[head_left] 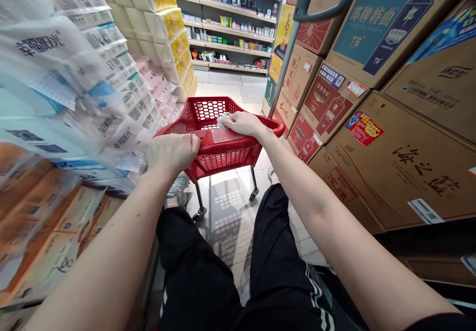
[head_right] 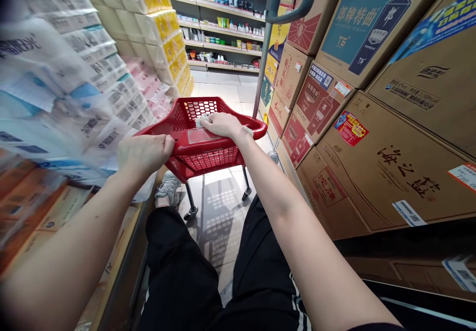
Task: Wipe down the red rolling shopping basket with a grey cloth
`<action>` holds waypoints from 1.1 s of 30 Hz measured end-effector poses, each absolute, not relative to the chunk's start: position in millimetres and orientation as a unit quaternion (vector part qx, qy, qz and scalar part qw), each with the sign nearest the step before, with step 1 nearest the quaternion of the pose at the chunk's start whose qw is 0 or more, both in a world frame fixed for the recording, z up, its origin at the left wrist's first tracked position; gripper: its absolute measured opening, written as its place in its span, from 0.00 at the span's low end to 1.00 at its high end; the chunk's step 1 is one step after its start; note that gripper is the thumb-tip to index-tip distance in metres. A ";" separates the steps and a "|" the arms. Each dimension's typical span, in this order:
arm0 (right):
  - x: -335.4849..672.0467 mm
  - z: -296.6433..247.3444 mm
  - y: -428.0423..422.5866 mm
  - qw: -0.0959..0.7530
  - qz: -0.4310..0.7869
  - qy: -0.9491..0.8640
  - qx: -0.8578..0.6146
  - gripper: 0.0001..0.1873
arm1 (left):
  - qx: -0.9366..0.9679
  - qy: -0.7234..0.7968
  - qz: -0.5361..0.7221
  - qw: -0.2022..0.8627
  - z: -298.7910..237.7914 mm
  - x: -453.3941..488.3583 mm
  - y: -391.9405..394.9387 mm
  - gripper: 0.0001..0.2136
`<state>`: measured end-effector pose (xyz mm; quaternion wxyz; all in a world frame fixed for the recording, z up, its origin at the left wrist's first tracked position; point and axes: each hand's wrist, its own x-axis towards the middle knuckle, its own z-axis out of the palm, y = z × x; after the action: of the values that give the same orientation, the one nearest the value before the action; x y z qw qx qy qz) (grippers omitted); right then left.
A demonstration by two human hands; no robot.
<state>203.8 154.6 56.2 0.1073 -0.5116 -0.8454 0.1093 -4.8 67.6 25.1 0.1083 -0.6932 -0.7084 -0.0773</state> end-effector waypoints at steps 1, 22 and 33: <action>203.6 56.2 148.1 0.118 0.092 -0.847 -0.511 0.29 | -0.694 -0.708 -0.081 0.102 24.5 -5.4 68.5 0.30; 245.5 30.7 113.8 0.235 0.019 -0.732 -0.639 0.33 | -0.697 -0.698 -0.096 0.133 20.9 -1.9 71.7 0.30; 182.0 3.8 69.6 0.306 -0.071 -0.803 -0.507 0.22 | -0.695 -0.691 -0.171 0.103 20.0 4.3 79.2 0.27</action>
<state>182.0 69.6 3.8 0.3059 -0.5067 -0.8029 -0.0708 4.3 79.2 20.0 0.1034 -0.6951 -0.6907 -0.1708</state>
